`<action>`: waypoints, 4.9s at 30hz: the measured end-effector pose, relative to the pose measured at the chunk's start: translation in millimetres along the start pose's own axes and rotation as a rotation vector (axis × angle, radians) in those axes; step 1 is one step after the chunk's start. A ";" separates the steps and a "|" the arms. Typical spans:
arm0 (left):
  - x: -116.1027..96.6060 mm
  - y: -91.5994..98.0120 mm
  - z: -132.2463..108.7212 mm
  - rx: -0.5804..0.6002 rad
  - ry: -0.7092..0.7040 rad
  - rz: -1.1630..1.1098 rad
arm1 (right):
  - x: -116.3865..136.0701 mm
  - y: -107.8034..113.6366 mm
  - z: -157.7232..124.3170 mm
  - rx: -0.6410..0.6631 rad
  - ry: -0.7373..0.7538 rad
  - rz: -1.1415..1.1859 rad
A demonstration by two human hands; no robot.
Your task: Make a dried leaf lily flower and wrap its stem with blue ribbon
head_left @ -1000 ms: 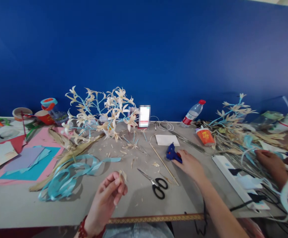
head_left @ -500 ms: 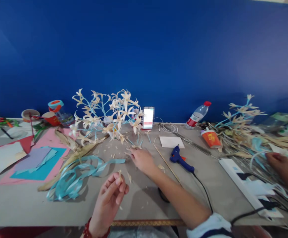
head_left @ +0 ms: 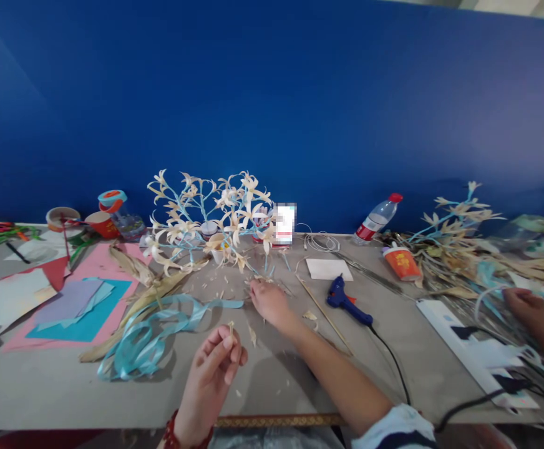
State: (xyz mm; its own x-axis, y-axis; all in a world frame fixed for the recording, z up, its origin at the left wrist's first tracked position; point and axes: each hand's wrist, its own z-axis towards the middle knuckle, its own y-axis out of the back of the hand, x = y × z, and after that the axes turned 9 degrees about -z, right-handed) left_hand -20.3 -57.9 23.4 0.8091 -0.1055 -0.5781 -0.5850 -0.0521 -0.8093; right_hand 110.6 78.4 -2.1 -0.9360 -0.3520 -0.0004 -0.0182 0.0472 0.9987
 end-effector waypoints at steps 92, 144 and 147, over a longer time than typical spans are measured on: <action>21.2 -42.5 5.2 0.066 0.223 0.193 | -28.9 49.7 -129.8 -0.627 0.195 1.005; 24.4 -38.8 7.9 0.068 0.194 0.241 | -33.8 57.0 -131.6 -0.520 0.216 0.718; 24.2 -38.9 7.4 0.071 0.195 0.232 | -34.3 55.1 -132.0 -0.509 0.210 0.733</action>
State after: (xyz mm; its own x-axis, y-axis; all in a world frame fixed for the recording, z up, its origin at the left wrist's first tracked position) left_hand 22.5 -51.0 40.1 0.6243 -0.2957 -0.7231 -0.7420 0.0648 -0.6672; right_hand 188.2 -30.3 59.7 -0.5680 -0.5614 0.6018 0.7589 -0.0744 0.6469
